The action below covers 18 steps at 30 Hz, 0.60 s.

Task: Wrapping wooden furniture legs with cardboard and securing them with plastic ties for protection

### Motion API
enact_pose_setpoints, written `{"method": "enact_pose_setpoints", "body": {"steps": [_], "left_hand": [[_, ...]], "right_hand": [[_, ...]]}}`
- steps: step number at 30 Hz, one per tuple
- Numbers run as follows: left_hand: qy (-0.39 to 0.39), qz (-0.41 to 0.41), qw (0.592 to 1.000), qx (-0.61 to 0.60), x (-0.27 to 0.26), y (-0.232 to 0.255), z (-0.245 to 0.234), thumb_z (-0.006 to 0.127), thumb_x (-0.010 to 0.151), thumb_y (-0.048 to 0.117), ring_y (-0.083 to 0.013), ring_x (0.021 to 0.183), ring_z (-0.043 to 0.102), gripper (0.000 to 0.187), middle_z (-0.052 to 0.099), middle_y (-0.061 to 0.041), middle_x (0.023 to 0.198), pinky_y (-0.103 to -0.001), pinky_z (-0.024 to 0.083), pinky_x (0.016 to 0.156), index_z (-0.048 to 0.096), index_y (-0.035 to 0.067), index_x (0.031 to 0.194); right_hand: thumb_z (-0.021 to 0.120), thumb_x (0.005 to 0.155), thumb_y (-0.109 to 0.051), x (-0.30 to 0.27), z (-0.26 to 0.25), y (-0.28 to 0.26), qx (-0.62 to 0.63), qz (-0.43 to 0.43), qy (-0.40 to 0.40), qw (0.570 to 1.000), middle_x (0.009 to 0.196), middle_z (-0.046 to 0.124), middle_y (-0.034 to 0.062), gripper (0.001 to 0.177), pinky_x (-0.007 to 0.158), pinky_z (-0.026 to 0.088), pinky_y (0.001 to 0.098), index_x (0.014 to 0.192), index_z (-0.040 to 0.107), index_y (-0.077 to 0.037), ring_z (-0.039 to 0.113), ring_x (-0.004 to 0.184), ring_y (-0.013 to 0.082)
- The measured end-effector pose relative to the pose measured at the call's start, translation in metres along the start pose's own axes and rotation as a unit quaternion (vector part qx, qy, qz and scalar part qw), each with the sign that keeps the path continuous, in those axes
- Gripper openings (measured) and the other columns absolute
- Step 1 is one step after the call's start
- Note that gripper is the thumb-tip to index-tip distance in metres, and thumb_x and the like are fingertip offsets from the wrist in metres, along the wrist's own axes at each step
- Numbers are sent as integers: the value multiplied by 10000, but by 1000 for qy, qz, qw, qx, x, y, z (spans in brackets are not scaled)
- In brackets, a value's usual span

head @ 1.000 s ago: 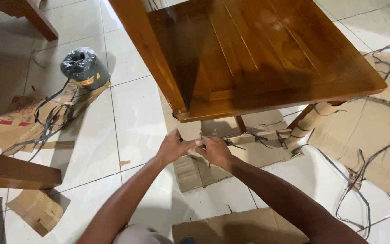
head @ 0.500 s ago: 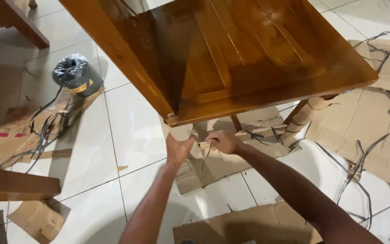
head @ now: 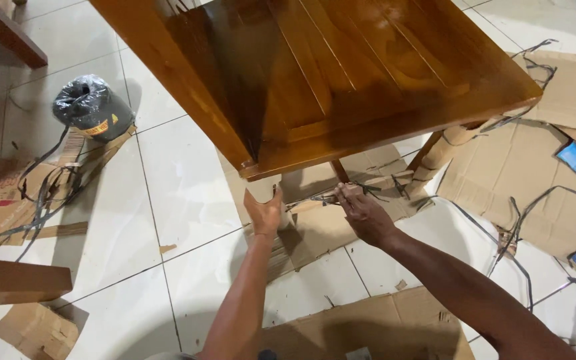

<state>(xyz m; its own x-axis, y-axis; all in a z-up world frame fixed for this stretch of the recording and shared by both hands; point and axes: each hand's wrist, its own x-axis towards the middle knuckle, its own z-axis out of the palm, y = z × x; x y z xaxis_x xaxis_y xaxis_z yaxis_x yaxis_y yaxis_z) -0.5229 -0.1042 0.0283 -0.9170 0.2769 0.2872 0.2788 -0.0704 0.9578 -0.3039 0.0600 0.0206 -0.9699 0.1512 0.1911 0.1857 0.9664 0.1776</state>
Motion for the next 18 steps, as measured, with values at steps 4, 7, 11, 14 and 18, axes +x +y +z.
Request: {"method": "enact_pose_setpoints", "body": {"steps": [4,7,11,14,18], "left_hand": [[21,43,998,37,-6,0,26,783,717,-21,-367,1124,679,590,714,-226,1167,-521,499,986,656,49,1289],[21,41,998,44,-9,-6,43,789,694,-8,-390,1164,660,648,707,-218,1200,-572,484,1008,648,69,1322],[9,-22,999,28,-16,31,65,751,788,-9,-421,1260,597,677,668,-205,1283,-633,480,1028,562,101,1429],[32,-34,997,59,-16,20,82,841,753,43,-477,1288,560,761,620,-292,1337,-637,434,1088,521,-24,1441],[35,-21,998,42,-18,45,90,822,762,27,-512,1239,580,703,637,-306,1283,-638,444,1053,552,-27,1409]], "right_hand": [[806,794,-240,-4,15,18,-40,9,-34,999,1630,310,246,972,1093,421,611,1591,294,-23,617,1097,351],[749,871,-220,7,0,30,-13,69,-120,990,1682,254,188,933,1143,329,661,1627,231,-48,604,1189,340],[634,950,-305,25,-5,56,134,140,-168,966,1618,391,171,777,975,517,620,1615,292,-93,652,1199,398],[543,993,-359,36,6,75,166,153,-168,960,1616,433,92,625,944,567,571,1553,439,-102,672,1164,402],[571,1035,-271,40,-31,68,237,160,75,955,1032,777,192,313,704,599,475,1178,762,-67,764,854,386]]}}
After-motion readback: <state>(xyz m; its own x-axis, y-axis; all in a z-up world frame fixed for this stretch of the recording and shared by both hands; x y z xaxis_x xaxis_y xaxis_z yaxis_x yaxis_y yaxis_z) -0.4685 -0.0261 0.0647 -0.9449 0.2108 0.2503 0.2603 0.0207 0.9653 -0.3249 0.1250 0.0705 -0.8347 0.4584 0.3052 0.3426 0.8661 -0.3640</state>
